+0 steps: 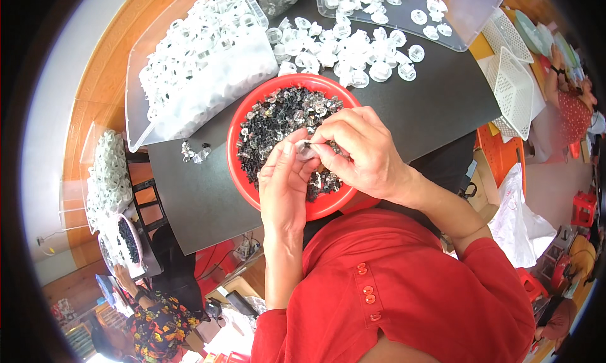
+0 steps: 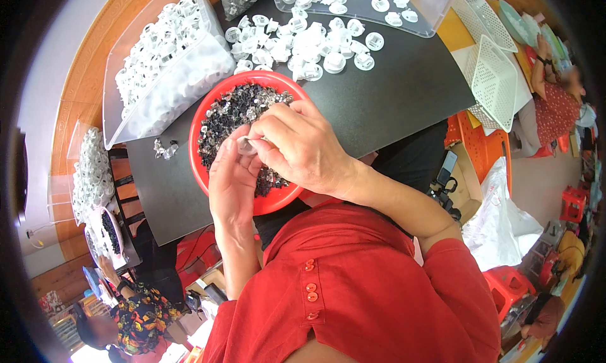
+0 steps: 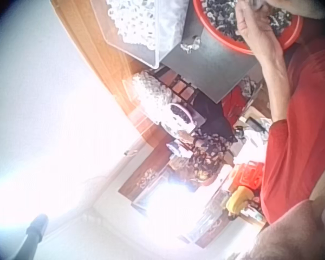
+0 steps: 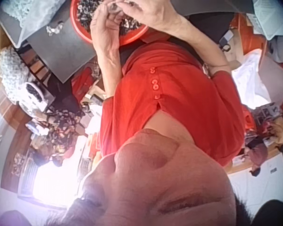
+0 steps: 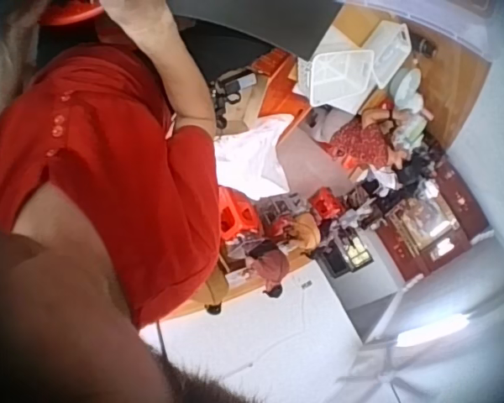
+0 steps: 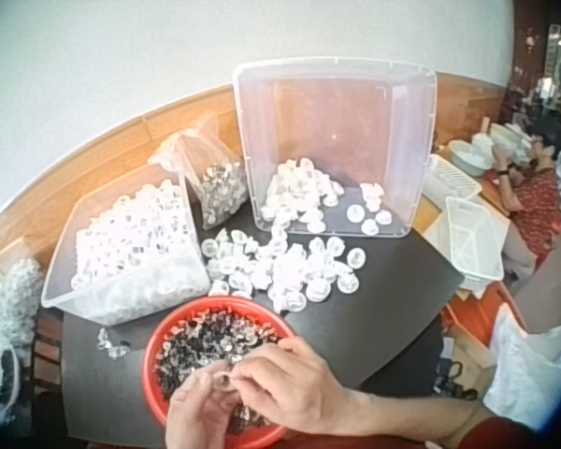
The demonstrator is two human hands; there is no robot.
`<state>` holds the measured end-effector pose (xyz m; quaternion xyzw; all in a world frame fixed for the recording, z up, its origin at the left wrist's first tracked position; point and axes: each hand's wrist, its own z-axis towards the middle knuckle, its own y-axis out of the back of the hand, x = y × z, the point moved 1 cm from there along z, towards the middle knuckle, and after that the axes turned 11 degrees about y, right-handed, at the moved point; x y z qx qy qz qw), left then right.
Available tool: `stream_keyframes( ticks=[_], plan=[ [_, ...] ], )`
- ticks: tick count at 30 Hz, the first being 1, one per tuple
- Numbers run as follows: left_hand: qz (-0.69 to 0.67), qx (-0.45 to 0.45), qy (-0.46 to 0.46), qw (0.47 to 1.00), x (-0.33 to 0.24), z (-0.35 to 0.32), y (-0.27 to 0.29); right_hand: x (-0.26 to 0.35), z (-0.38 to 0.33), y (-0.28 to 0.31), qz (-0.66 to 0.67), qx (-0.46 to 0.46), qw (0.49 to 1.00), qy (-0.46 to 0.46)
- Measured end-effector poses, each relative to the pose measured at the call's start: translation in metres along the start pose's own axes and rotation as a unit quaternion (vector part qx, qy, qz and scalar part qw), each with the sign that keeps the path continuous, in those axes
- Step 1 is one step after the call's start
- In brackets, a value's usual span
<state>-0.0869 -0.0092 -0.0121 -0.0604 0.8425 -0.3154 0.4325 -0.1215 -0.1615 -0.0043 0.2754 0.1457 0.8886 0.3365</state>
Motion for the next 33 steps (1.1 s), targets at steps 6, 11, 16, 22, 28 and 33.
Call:
stream_keyframes(
  ticks=[6, 11, 16, 22, 28, 33],
  plan=[
    [-0.018, 0.014, 0.023, 0.999, 0.0, 0.001, -0.005, 0.001, 0.001, 0.005, 0.009, 0.017, 0.999, -0.03],
    [-0.065, 0.031, 0.042, 0.996, 0.001, 0.003, 0.001, -0.003, -0.002, 0.005, -0.001, 0.01, 1.0, -0.024],
    [-0.09, 0.012, 0.043, 0.995, -0.001, 0.005, -0.001, -0.001, -0.006, 0.007, 0.007, 0.016, 0.999, -0.051],
    [-0.081, 0.013, 0.035, 0.996, -0.002, 0.004, 0.0, 0.005, -0.009, 0.006, 0.029, 0.05, 0.998, -0.022],
    [-0.08, 0.034, 0.026, 0.996, -0.003, 0.0, -0.001, 0.008, -0.01, 0.0, 0.014, 0.126, 0.992, 0.013],
    [-0.08, 0.022, 0.024, 0.996, -0.001, -0.002, -0.003, 0.011, -0.009, -0.002, 0.016, 0.135, 0.991, -0.005]
  ],
)
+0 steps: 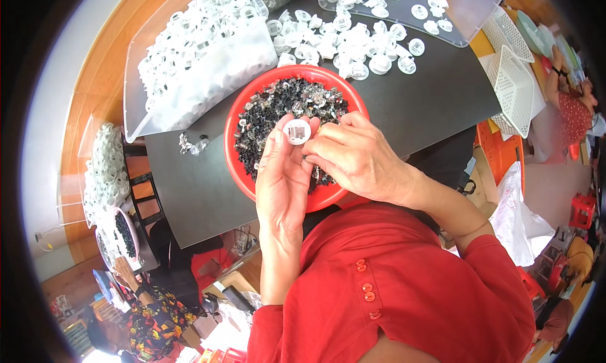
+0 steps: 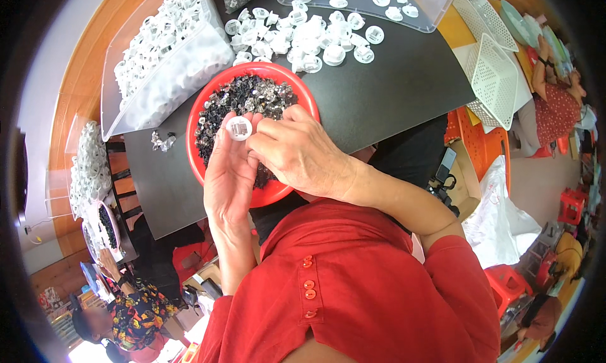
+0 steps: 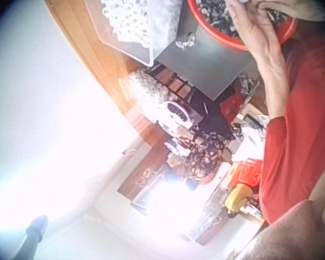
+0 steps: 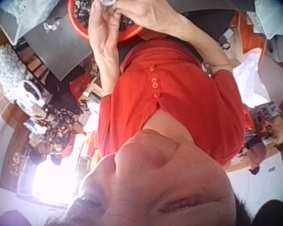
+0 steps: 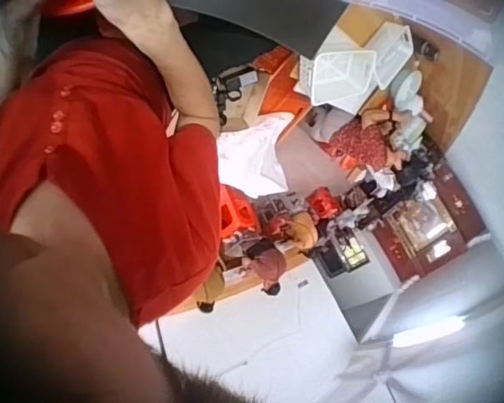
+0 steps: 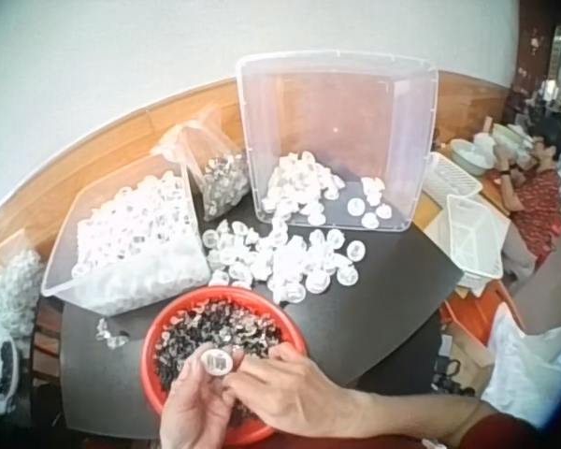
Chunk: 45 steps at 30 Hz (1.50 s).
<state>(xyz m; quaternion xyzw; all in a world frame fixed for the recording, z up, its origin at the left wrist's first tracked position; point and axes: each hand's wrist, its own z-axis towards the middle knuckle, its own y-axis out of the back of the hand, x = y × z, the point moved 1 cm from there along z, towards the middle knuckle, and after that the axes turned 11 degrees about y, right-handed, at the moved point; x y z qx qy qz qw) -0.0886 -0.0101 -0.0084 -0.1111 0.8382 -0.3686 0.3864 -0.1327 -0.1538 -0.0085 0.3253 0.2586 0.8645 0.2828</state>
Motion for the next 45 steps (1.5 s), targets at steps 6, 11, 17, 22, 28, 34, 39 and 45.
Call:
stream_keyframes(
  ticks=[6, 11, 17, 22, 28, 34, 39, 45],
  plan=[
    [0.029, 0.0, -0.043, 0.999, -0.002, -0.002, -0.004, 0.005, 0.001, 0.004, 0.104, -0.066, 0.99, -0.072],
    [0.128, -0.067, -0.132, 0.981, 0.0, -0.007, -0.002, 0.002, 0.003, 0.01, 0.347, -0.101, 0.893, -0.269],
    [0.408, -0.085, -0.241, 0.876, 0.001, -0.008, -0.001, -0.007, 0.001, 0.009, 0.51, -0.064, 0.782, -0.353],
    [0.473, -0.092, -0.287, 0.828, 0.001, -0.012, -0.007, -0.008, 0.002, 0.009, 0.547, -0.094, 0.744, -0.371],
    [0.28, -0.098, -0.203, 0.933, -0.001, -0.011, -0.004, -0.005, 0.006, 0.013, 0.434, -0.104, 0.826, -0.346],
    [0.137, -0.043, -0.101, 0.984, 0.002, -0.008, 0.001, 0.002, 0.009, 0.013, 0.183, -0.114, 0.963, -0.163],
    [0.116, -0.033, -0.082, 0.989, 0.001, -0.007, -0.004, 0.0, 0.008, 0.008, 0.046, -0.146, 0.988, -0.035],
    [0.095, -0.036, -0.044, 0.994, 0.0, -0.008, -0.002, 0.0, 0.008, 0.007, -0.014, -0.149, 0.989, 0.013]
  ],
)
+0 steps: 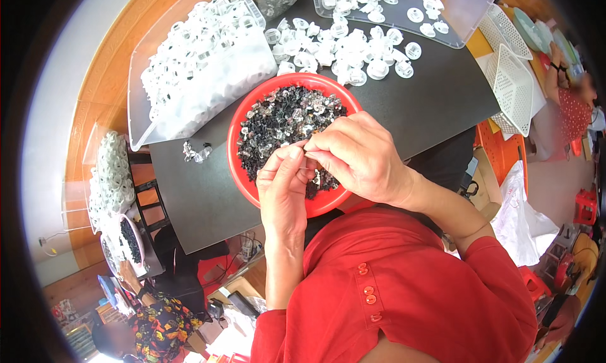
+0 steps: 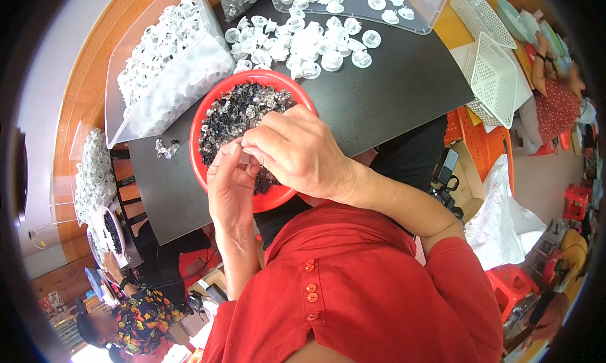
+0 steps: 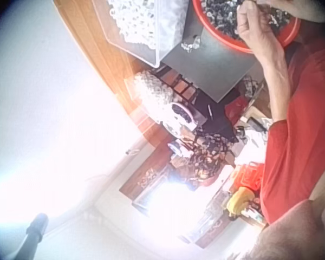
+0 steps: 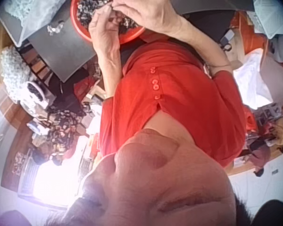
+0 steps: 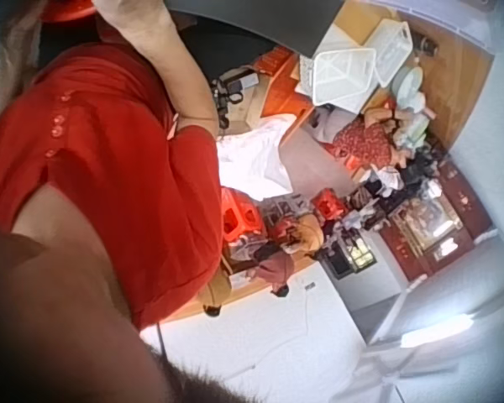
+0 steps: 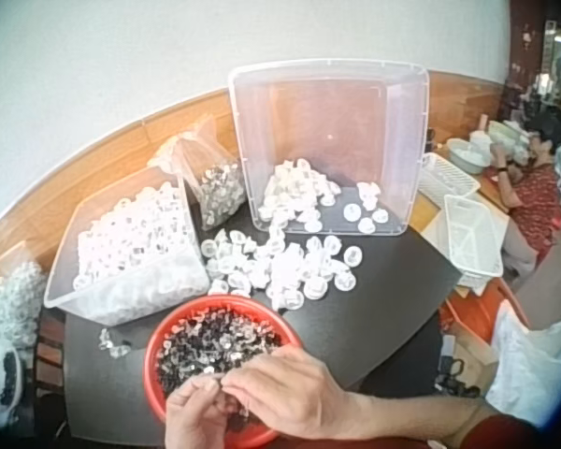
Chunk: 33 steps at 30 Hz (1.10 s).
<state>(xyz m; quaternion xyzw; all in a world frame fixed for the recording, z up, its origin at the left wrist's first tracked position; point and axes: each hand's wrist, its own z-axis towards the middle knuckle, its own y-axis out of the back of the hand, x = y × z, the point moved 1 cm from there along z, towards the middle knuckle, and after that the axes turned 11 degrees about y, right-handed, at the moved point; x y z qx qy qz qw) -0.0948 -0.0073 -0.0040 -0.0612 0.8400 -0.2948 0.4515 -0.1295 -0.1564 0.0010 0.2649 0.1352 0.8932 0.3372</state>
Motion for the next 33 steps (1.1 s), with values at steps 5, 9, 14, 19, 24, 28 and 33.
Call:
stream_keyframes(
  ticks=[5, 9, 14, 19, 24, 28, 33],
  plan=[
    [-0.007, 0.004, 0.004, 1.0, 0.001, 0.0, 0.002, 0.002, 0.0, 0.0, -0.043, 0.024, 0.998, 0.029],
    [-0.001, -0.007, 0.006, 1.0, 0.003, 0.0, 0.0, -0.002, -0.001, -0.004, -0.027, -0.015, 0.999, 0.027],
    [-0.038, 0.01, 0.029, 0.999, 0.007, 0.004, 0.007, -0.002, -0.003, -0.002, 0.021, -0.014, 0.999, -0.023],
    [-0.065, 0.055, 0.05, 0.995, 0.007, 0.008, 0.008, -0.003, -0.006, 0.003, 0.035, 0.004, 0.997, -0.063],
    [-0.047, 0.045, 0.064, 0.996, 0.008, 0.007, 0.007, -0.002, -0.005, 0.006, 0.066, 0.008, 0.99, -0.122],
    [-0.046, 0.069, 0.053, 0.995, 0.007, 0.006, 0.006, -0.003, -0.004, 0.008, 0.077, 0.006, 0.99, -0.121],
    [-0.027, 0.075, 0.05, 0.996, 0.001, 0.002, -0.004, -0.004, -0.005, 0.006, 0.087, -0.012, 0.986, -0.142]
  ],
)
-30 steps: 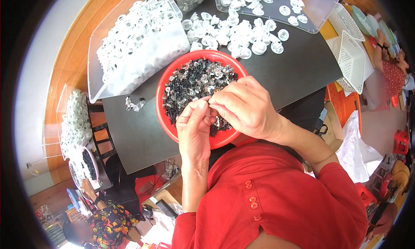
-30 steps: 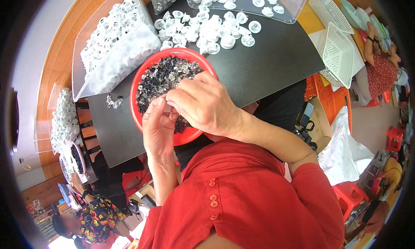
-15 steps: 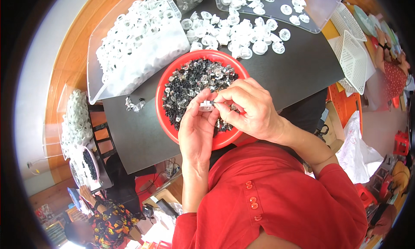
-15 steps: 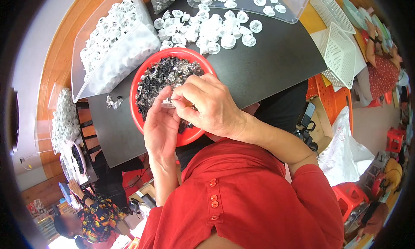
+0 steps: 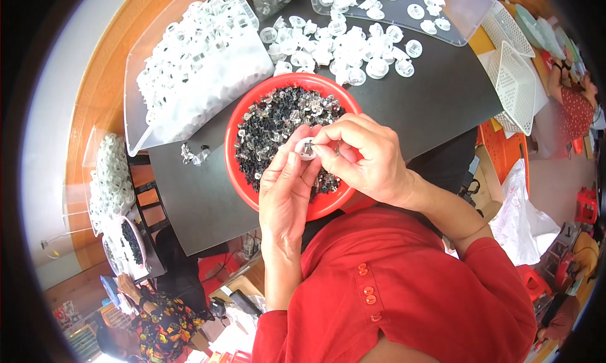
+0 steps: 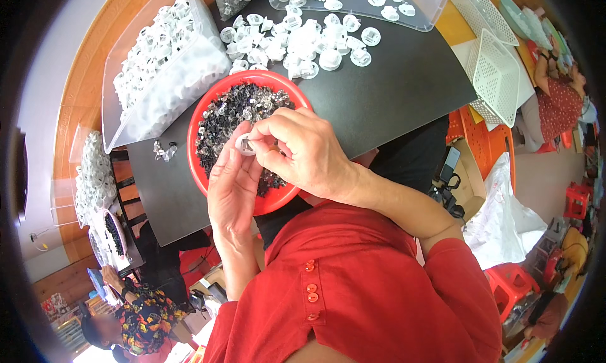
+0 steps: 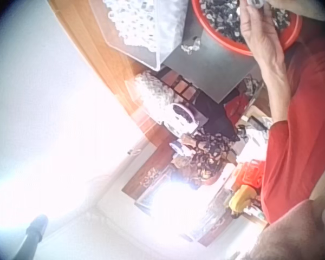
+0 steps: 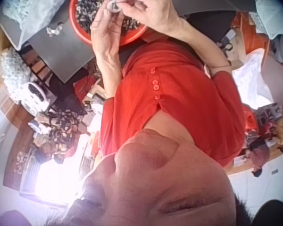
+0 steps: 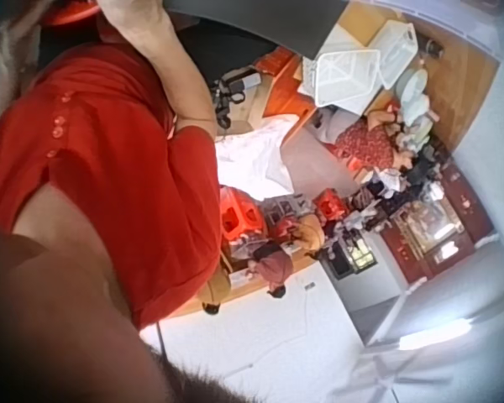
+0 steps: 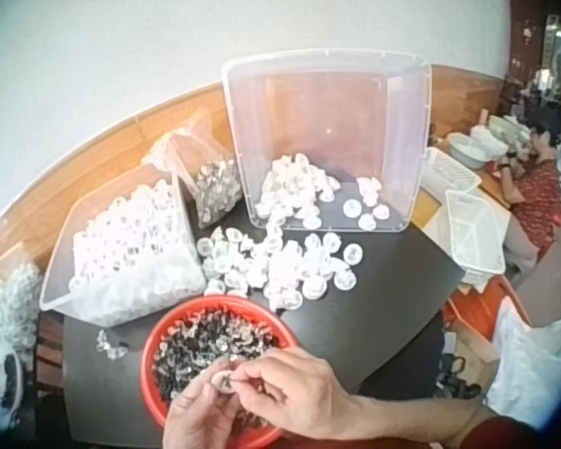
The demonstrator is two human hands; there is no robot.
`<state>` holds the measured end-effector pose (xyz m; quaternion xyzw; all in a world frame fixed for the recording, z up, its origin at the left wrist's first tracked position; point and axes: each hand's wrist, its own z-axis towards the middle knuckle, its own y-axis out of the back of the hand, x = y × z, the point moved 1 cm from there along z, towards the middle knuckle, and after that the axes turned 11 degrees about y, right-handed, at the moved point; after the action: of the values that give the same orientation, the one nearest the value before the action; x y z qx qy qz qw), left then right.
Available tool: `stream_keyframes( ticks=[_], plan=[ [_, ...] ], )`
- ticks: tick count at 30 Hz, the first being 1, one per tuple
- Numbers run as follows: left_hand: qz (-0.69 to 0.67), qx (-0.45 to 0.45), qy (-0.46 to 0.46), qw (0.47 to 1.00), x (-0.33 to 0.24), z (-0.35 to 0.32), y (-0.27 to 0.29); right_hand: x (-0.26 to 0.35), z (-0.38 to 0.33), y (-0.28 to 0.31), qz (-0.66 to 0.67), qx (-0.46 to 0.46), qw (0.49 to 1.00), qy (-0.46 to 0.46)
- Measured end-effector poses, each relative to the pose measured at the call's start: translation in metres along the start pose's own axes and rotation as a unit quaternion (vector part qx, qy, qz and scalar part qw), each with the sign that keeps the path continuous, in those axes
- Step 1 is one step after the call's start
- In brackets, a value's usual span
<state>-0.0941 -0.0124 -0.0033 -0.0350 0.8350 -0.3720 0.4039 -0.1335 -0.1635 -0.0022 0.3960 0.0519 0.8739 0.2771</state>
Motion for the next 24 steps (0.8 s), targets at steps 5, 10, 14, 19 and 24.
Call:
stream_keyframes(
  ticks=[5, 10, 14, 19, 24],
  plan=[
    [-0.013, -0.008, 0.012, 1.0, 0.002, -0.001, 0.006, 0.004, 0.002, 0.0, -0.004, 0.007, 1.0, 0.003],
    [-0.016, 0.026, 0.004, 1.0, 0.002, -0.003, 0.008, 0.008, 0.002, 0.001, -0.011, 0.028, 0.999, 0.017],
    [-0.027, 0.04, -0.009, 0.999, 0.004, -0.003, 0.013, 0.015, 0.003, 0.0, 0.009, 0.016, 1.0, 0.004],
    [-0.003, 0.033, -0.029, 0.999, 0.006, -0.003, 0.019, 0.017, 0.004, 0.0, 0.124, 0.001, 0.992, -0.03],
    [0.043, 0.026, -0.041, 0.998, 0.004, -0.005, 0.017, 0.018, 0.008, 0.003, 0.13, 0.048, 0.99, -0.032]
  ],
)
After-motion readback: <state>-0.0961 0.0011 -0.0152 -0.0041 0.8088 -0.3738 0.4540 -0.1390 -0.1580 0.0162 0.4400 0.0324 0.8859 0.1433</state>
